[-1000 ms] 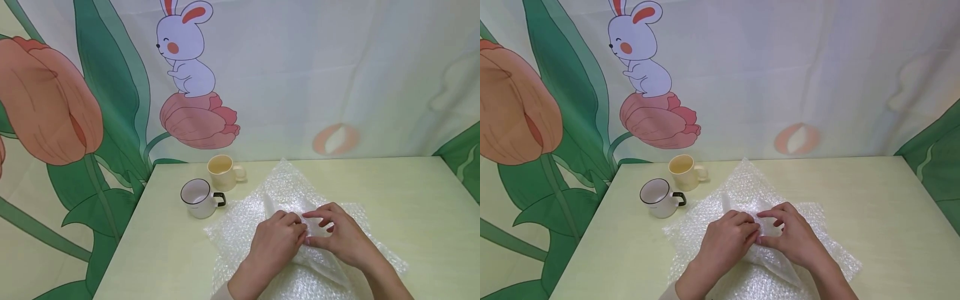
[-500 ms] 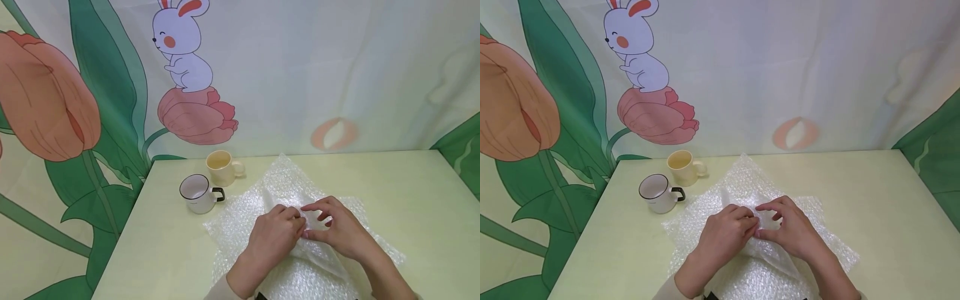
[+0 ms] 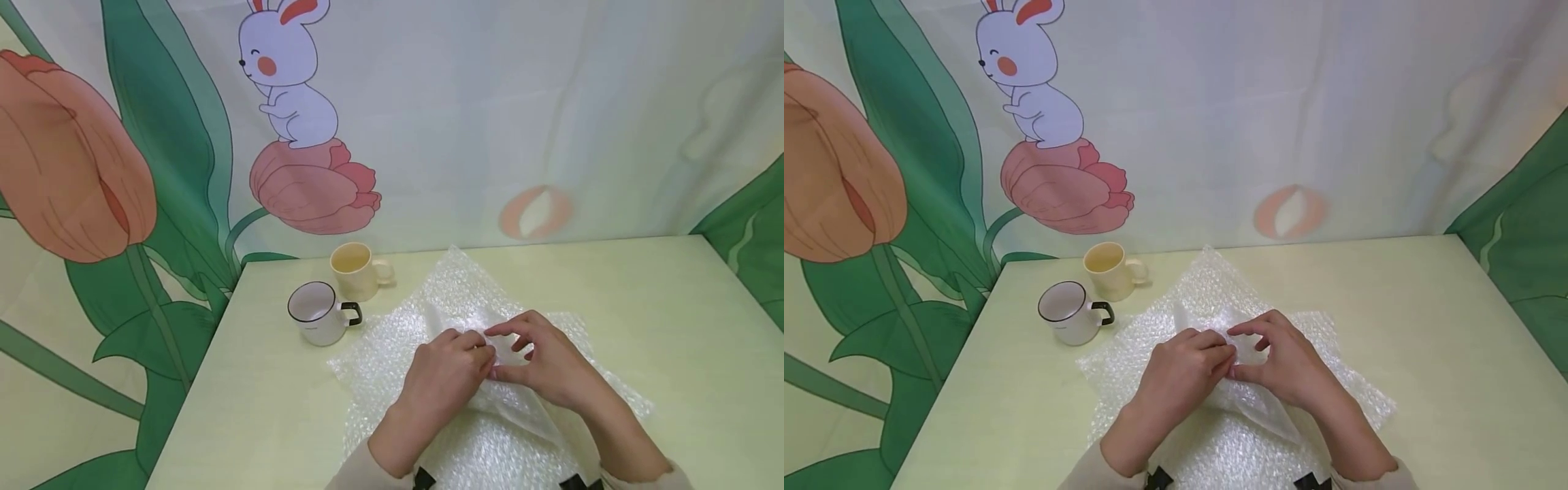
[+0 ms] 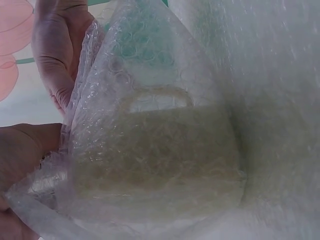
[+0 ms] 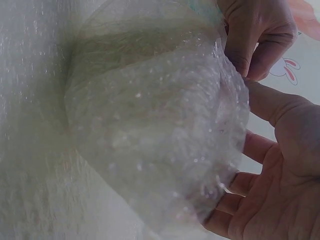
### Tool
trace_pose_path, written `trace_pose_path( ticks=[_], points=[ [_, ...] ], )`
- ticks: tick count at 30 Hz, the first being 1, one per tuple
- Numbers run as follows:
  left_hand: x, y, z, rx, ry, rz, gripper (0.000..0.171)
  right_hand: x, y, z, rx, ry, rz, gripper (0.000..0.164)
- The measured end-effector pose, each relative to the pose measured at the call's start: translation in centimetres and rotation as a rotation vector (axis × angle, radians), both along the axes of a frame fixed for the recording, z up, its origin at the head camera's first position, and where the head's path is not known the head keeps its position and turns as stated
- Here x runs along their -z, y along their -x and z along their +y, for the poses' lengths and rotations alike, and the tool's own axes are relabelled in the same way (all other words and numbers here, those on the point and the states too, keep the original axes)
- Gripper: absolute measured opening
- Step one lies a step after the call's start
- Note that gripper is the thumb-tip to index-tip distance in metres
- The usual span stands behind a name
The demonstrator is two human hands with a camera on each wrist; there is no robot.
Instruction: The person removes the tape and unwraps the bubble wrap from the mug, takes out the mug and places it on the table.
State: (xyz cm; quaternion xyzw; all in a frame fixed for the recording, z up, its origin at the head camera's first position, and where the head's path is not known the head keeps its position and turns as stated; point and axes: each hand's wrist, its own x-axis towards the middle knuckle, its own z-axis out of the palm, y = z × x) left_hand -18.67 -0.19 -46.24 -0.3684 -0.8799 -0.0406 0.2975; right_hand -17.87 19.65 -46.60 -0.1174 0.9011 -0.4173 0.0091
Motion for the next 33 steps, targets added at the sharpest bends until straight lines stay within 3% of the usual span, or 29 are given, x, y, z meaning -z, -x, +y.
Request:
trace_pose_path(
  ticks=[19, 33],
  points=[
    [-0.6, 0.3, 0.3, -0.010, 0.009, -0.011, 0.014, -1.4, 0.2, 0.2, -0.020, -0.041, 0.013, 0.055],
    [0.0, 0.0, 0.2, -0.011, -0.001, -0.016, 0.016, -0.9, -0.2, 0.0, -0.027, -0.058, 0.035, 0.055]
  ],
)
